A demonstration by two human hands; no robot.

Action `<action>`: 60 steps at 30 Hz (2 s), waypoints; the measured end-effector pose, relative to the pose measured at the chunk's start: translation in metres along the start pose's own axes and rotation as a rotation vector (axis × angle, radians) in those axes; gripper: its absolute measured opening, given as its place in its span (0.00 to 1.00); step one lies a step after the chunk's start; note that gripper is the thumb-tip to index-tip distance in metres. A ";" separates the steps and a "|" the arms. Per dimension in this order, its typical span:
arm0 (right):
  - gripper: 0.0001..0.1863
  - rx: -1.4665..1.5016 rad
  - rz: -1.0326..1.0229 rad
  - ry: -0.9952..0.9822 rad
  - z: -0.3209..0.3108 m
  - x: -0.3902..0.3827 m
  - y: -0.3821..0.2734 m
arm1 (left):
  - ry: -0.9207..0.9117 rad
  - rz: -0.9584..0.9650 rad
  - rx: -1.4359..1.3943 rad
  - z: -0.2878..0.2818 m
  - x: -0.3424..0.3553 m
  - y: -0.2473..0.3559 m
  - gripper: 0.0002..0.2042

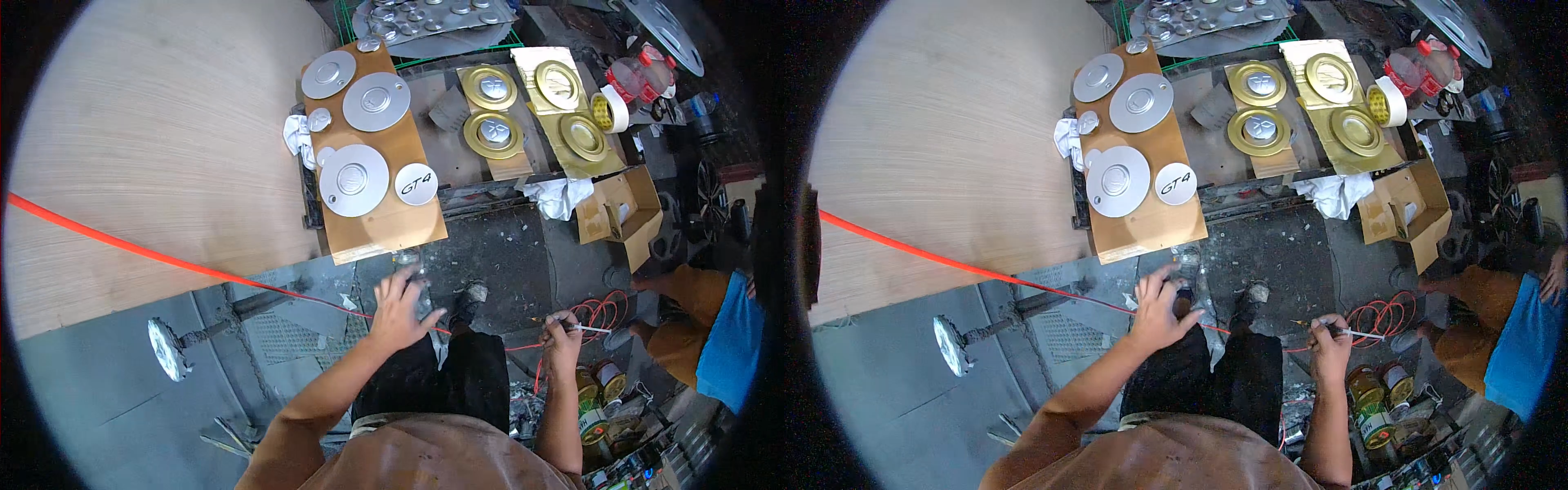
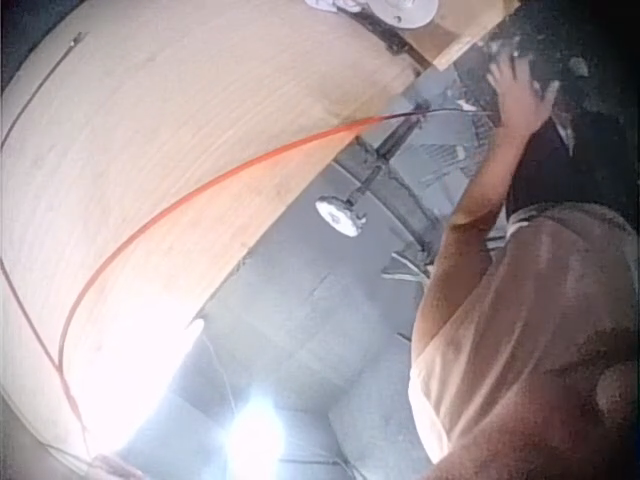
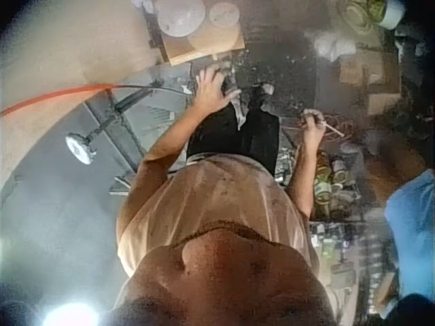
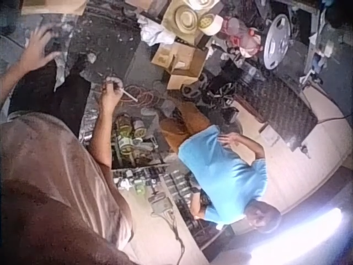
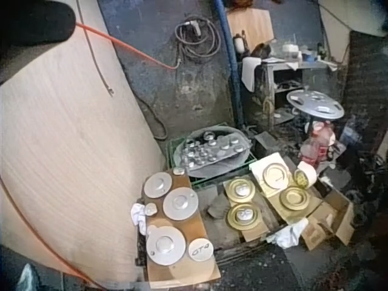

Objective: Detailed painting and resin application to wheel center caps at a workshop workbench.

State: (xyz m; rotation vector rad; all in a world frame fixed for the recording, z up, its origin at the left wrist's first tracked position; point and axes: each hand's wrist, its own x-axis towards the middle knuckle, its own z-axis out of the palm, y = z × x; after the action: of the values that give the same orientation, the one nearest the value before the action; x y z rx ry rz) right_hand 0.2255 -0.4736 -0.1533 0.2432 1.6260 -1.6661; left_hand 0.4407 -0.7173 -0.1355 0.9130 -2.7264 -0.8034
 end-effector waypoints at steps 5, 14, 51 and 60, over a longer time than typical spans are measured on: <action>0.08 -0.027 -0.011 0.002 0.012 -0.002 -0.003 | 0.219 -0.056 -0.082 -0.013 0.045 -0.024 0.35; 0.09 -0.044 -0.098 -0.078 0.060 0.006 0.003 | -0.173 0.176 0.061 -0.072 0.173 -0.061 0.48; 0.10 0.378 -0.407 0.116 0.224 0.055 0.007 | 0.113 0.130 -0.010 -0.033 0.156 -0.069 0.42; 0.10 0.355 -0.350 0.151 0.217 0.050 0.009 | 0.129 -0.005 -0.057 -0.024 0.150 -0.056 0.44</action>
State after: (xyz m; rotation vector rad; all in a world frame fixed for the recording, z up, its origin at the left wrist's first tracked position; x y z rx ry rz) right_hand 0.2779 -0.6897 -0.1556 0.2776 1.5343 -2.2545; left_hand 0.3565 -0.8549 -0.1479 0.9260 -2.5787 -0.7893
